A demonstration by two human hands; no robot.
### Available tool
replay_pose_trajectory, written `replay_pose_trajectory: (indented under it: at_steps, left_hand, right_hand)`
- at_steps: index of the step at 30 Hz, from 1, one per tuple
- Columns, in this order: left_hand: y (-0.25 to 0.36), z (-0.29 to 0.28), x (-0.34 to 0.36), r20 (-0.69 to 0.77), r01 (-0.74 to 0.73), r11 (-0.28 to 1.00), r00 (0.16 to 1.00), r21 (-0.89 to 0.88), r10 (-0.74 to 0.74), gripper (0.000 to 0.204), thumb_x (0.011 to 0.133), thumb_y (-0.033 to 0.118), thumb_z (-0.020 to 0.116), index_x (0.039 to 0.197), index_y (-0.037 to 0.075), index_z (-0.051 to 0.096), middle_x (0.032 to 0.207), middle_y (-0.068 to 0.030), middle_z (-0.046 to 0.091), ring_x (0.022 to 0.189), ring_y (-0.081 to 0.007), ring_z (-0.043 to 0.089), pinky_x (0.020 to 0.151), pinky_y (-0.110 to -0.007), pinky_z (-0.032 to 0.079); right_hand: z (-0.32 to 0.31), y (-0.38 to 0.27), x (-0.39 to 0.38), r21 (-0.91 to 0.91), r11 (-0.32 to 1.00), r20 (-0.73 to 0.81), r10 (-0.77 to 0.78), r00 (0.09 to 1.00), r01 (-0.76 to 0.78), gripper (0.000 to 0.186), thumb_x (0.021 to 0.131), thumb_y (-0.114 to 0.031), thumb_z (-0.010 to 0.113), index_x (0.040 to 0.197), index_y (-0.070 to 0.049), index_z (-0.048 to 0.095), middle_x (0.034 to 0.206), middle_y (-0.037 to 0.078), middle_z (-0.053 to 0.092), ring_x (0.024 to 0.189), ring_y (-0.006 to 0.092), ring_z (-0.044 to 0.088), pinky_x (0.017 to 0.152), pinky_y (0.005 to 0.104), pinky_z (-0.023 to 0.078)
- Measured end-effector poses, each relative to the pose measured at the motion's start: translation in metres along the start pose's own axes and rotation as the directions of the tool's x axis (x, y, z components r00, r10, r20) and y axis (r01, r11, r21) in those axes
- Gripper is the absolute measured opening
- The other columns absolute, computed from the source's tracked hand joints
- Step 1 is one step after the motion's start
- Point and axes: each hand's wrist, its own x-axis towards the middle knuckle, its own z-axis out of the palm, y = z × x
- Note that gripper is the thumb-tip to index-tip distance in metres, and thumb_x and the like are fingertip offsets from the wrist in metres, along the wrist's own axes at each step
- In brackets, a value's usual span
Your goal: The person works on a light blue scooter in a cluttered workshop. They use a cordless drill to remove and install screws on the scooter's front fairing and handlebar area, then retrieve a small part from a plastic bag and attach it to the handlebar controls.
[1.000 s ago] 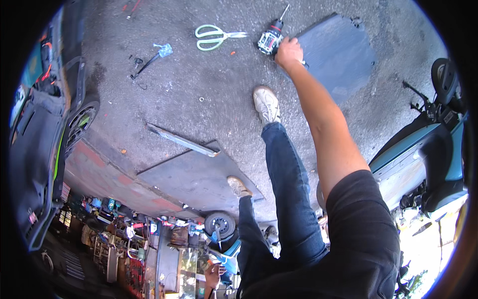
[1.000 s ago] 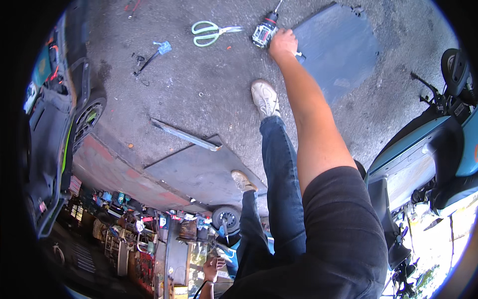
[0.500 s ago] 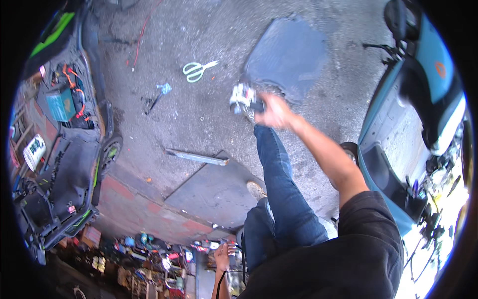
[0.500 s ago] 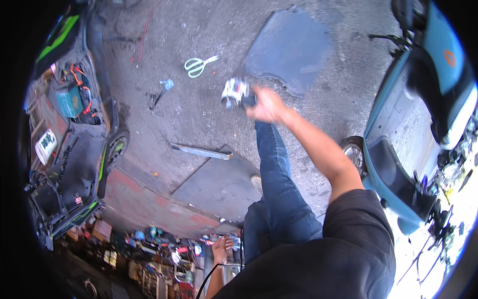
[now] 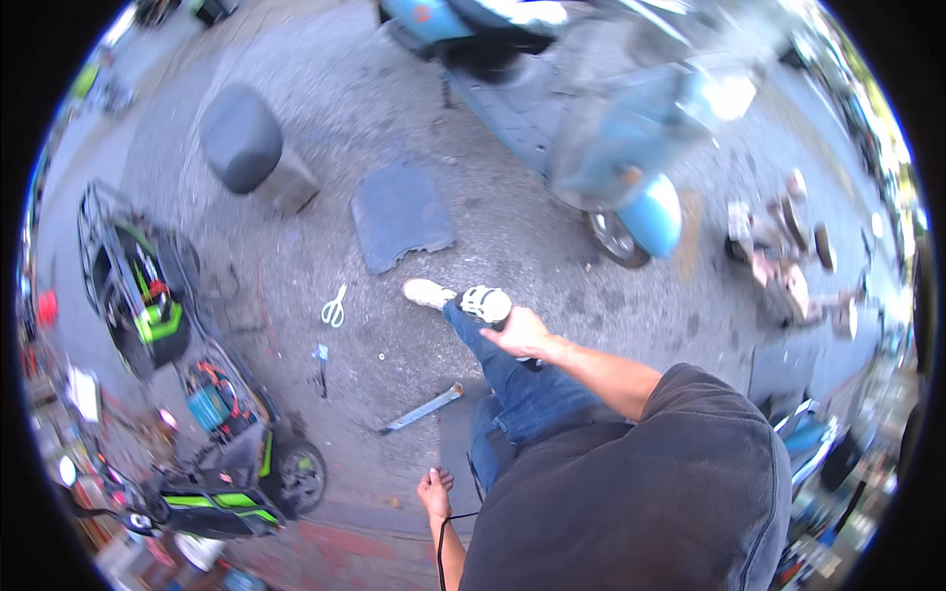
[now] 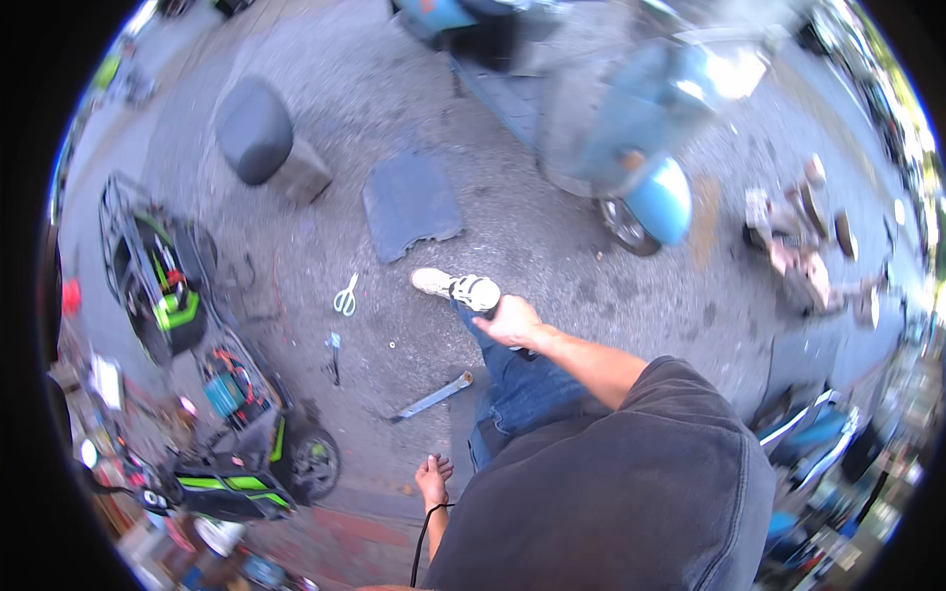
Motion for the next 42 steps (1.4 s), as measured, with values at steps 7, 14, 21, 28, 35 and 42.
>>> replay_pose_trajectory:
  at_steps: [7,14,21,28,35,42]
  left_hand:
    - [-0.025,-0.027,-0.073,0.096,0.129,0.914,0.979,0.386,-0.179,0.04,0.106,0.029,0.054,0.114,-0.01,0.062,0.094,-0.0198,0.072,0.071,-0.0285,0.073,0.06,-0.036,0.06]
    - [0.032,0.061,-0.051,0.069,-0.044,0.889,0.998,0.457,0.014,0.032,0.105,0.025,0.056,0.091,-0.003,0.062,0.077,-0.0153,0.069,0.061,-0.0249,0.07,0.047,-0.034,0.053]
    - [0.084,0.285,-0.09,0.187,-0.186,0.769,0.978,0.612,0.088,0.04,0.104,0.029,0.055,0.11,-0.009,0.064,0.089,-0.0194,0.072,0.067,-0.028,0.072,0.056,-0.035,0.058]
    - [0.143,0.545,-0.164,0.591,-0.639,0.334,0.769,0.693,0.245,0.035,0.1,0.032,0.062,0.092,-0.001,0.071,0.075,-0.0081,0.071,0.064,-0.0163,0.065,0.062,-0.034,0.051]
    - [0.233,0.739,-0.245,0.749,-0.776,0.018,0.615,0.631,0.249,0.035,0.097,0.032,0.063,0.111,0.001,0.073,0.1,-0.0201,0.075,0.093,-0.0316,0.073,0.083,-0.042,0.054]
    - [0.322,0.948,-0.243,0.851,-0.912,0.044,0.398,0.408,0.343,0.039,0.096,0.032,0.064,0.119,0.001,0.071,0.109,-0.0201,0.074,0.095,-0.0318,0.072,0.085,-0.041,0.055]
  right_hand:
    - [-0.111,0.229,-0.183,0.219,0.957,-0.24,0.243,0.94,-0.192,0.061,0.079,-0.051,0.074,0.117,-0.003,0.072,0.112,0.023,0.072,0.106,0.0369,0.07,0.09,0.043,0.056]
    - [-0.101,0.48,-0.323,0.443,0.578,-0.14,0.8,0.583,-0.686,0.045,0.085,-0.027,0.06,0.12,-0.002,0.07,0.127,0.023,0.067,0.123,0.0392,0.062,0.103,0.0441,0.05]
    - [-0.037,0.712,-0.428,0.142,0.404,0.299,0.853,0.429,-0.903,0.044,0.079,-0.026,0.072,0.118,-0.008,0.073,0.125,0.015,0.071,0.119,0.0277,0.067,0.1,0.0392,0.052]
    - [-0.118,0.819,-0.394,0.103,0.581,0.441,0.701,0.561,-0.807,0.034,0.073,-0.017,0.076,0.103,-0.002,0.075,0.098,0.013,0.073,0.089,0.0237,0.067,0.079,0.0406,0.054]
    - [-0.368,0.772,-0.3,0.232,0.603,0.097,0.767,0.635,-0.763,0.04,0.082,-0.024,0.061,0.111,0.0,0.074,0.119,0.021,0.071,0.118,0.0348,0.066,0.097,0.04,0.053]
    - [-0.555,0.732,-0.193,0.292,0.696,-0.159,0.712,0.684,-0.656,0.035,0.078,-0.016,0.063,0.103,0.005,0.074,0.111,0.027,0.071,0.112,0.0395,0.068,0.095,0.0434,0.054]
